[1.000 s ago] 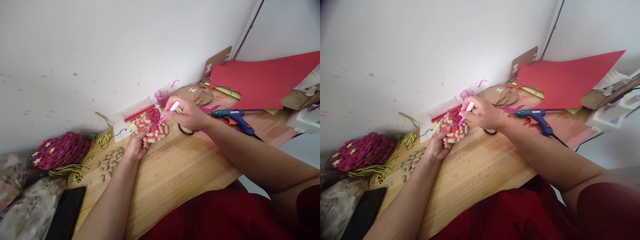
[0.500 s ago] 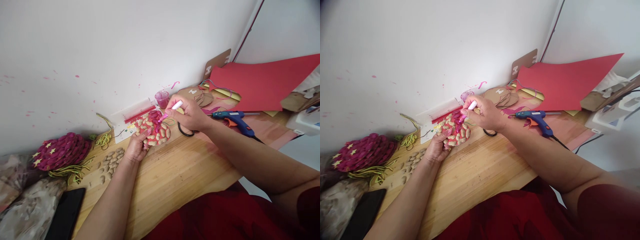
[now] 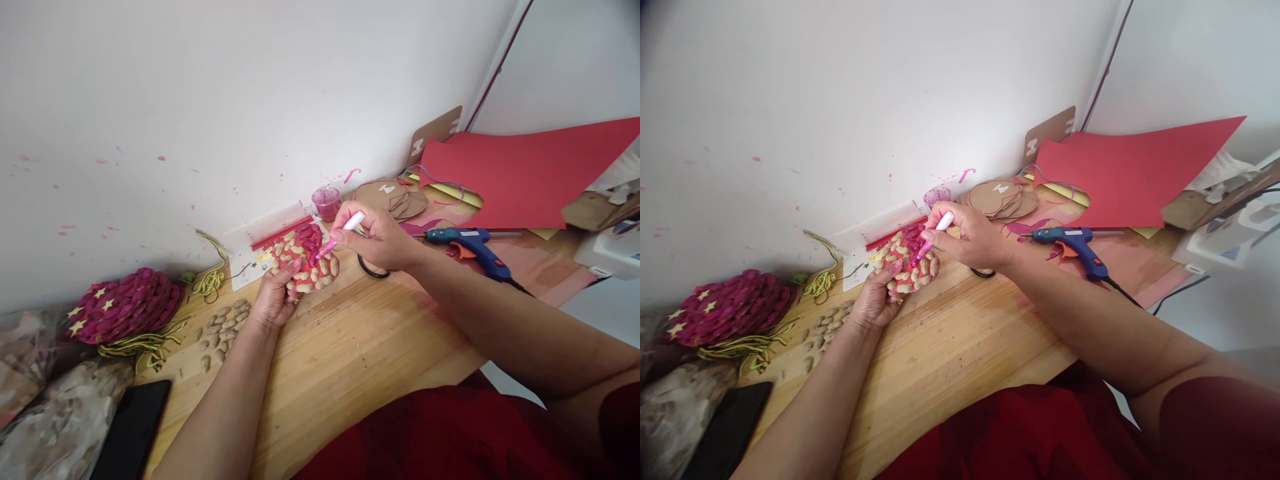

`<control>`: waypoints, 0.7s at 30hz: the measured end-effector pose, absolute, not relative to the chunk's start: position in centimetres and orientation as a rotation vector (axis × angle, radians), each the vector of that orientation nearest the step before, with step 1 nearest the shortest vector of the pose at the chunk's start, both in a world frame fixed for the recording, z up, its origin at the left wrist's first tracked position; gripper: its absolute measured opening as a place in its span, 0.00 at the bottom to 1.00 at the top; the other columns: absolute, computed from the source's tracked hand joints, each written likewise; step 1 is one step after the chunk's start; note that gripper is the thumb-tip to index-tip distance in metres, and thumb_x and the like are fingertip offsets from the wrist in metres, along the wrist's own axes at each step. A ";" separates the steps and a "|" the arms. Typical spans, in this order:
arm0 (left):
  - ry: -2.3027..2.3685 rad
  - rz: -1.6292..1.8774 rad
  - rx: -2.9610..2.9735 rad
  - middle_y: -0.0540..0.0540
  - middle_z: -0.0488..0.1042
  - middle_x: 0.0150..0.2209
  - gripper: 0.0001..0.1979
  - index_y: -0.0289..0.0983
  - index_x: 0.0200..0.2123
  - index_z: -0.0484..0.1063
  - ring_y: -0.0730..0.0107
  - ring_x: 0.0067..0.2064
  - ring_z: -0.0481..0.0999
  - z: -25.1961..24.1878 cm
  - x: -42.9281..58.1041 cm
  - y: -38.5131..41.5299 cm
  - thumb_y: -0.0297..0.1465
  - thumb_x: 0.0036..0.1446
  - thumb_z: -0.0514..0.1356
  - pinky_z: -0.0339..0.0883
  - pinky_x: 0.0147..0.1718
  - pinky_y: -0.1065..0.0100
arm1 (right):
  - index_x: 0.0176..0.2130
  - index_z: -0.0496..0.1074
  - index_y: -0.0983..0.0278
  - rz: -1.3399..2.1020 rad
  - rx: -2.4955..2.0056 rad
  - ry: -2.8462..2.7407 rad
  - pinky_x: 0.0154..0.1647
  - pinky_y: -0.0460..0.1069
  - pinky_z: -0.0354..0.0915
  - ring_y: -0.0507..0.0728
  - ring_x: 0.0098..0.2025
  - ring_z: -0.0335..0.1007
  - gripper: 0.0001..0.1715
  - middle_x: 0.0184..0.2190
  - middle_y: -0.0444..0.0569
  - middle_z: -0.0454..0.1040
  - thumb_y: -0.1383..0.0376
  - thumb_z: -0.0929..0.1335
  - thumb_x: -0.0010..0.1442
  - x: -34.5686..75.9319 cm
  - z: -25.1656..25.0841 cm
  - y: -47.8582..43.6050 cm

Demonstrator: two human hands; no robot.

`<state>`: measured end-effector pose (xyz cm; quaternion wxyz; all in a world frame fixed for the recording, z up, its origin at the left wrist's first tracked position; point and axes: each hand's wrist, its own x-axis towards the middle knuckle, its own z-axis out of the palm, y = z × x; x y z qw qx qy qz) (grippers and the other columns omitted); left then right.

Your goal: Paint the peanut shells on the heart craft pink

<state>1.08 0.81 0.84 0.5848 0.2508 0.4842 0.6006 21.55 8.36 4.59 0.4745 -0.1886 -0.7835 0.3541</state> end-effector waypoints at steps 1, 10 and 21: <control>1.123 1.401 0.585 0.59 0.63 0.16 0.27 0.35 0.27 0.67 0.88 0.13 0.53 0.8 1.1 0.8 0.33 0.29 0.80 0.43 0.09 0.82 | 0.35 0.70 0.63 0.879 -0.455 -1.913 0.36 0.49 0.60 0.51 0.31 0.63 0.13 0.29 0.43 0.71 0.57 0.73 0.63 21.5 4.6 8.3; 1.117 1.418 0.584 0.60 0.61 0.16 0.27 0.35 0.27 0.66 0.88 0.13 0.52 0.6 0.9 0.9 0.32 0.29 0.80 0.43 0.09 0.82 | 0.35 0.71 0.64 0.892 -0.469 -1.903 0.36 0.49 0.60 0.52 0.32 0.65 0.13 0.29 0.44 0.72 0.57 0.72 0.62 21.4 4.5 8.2; 1.138 1.406 0.573 0.59 0.62 0.16 0.28 0.35 0.27 0.65 0.88 0.13 0.52 0.5 0.8 0.9 0.33 0.29 0.80 0.44 0.10 0.82 | 0.35 0.72 0.64 0.825 -0.517 -1.942 0.38 0.49 0.61 0.52 0.31 0.65 0.13 0.29 0.44 0.73 0.57 0.73 0.62 21.7 4.9 8.1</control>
